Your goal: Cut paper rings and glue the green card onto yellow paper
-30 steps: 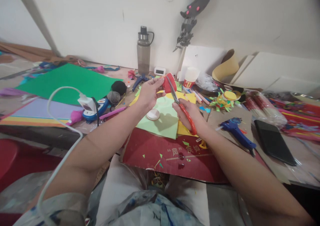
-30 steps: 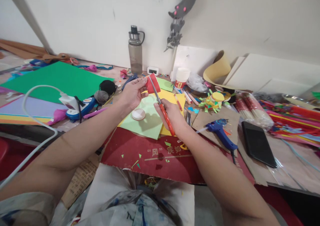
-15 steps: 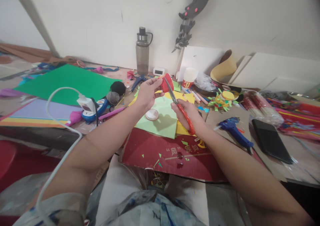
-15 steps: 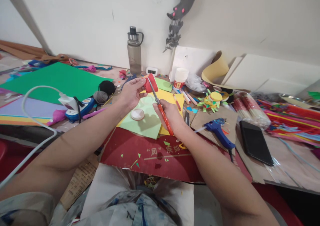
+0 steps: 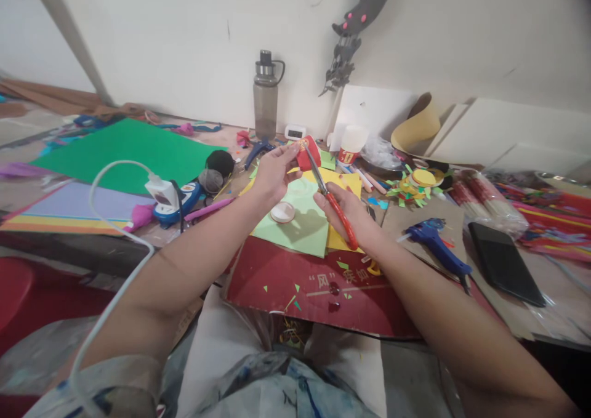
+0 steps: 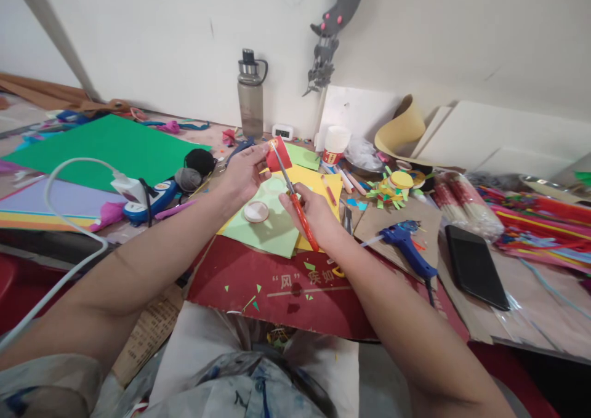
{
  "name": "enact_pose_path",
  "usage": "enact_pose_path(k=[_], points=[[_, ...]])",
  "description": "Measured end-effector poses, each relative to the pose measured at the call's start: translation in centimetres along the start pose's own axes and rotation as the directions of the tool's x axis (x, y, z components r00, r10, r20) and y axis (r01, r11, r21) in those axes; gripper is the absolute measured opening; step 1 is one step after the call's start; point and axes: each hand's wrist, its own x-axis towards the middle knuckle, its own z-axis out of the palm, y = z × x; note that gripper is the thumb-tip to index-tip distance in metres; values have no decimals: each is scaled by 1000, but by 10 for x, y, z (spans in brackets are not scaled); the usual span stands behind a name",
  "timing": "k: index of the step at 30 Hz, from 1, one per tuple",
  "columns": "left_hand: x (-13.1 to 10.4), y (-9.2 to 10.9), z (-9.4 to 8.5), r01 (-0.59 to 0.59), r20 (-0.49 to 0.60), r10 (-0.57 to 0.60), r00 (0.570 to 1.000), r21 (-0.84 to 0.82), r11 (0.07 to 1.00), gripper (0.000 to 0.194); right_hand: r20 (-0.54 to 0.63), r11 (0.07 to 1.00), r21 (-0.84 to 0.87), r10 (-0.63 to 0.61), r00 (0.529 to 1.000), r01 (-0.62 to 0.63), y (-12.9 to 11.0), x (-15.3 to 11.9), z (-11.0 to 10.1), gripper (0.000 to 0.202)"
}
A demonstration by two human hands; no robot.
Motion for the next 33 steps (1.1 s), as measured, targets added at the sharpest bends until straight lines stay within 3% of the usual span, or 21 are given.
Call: enact_pose_path(k=[8, 20, 27, 33], points=[[-7, -3, 7, -30, -12, 31, 999, 39, 999, 23, -47, 996, -73, 39, 998, -42, -3, -1, 0, 53], [-8, -2, 5, -12, -19, 12, 1000, 37, 999, 25, -72, 992, -129, -13, 997, 4, 0, -1, -1, 48], [5, 5, -2, 109, -31, -109, 994, -3, 994, 27, -46, 992, -125, -11, 999, 5, 2, 0, -1, 44], [5, 7, -3, 26, -13, -27, 1000, -31, 999, 17, -8, 997, -72, 7, 1000, -8, 1, -1, 1, 44]])
